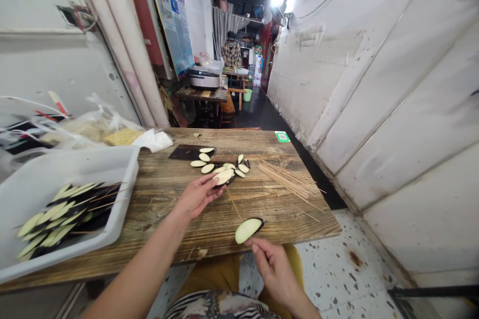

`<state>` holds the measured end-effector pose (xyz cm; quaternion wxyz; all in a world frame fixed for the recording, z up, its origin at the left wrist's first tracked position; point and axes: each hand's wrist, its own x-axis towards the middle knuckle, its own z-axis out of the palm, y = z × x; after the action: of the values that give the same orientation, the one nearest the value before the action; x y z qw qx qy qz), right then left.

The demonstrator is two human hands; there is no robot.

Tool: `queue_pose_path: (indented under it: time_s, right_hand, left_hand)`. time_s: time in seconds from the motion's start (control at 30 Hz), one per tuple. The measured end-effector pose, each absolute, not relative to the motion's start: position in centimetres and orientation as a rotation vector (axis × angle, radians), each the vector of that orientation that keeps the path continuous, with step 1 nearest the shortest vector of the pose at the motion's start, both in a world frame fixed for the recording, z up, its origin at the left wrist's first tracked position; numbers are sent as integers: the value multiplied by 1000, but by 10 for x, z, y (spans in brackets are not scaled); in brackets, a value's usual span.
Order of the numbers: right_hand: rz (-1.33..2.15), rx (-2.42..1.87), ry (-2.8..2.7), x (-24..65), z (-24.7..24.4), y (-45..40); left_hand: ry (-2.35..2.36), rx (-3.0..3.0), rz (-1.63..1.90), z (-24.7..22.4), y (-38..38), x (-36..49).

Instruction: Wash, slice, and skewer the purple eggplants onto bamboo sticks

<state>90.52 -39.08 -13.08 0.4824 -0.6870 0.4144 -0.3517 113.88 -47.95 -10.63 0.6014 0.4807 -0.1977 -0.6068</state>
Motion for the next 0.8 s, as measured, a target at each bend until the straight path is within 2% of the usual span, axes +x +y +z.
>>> queue_pose_path:
  time_s: [0.8]
  right_hand:
    - [-786,-1565,1051,908,-129,-392]
  left_hand:
    - [-643,1102,-1452,-108,-476,1138]
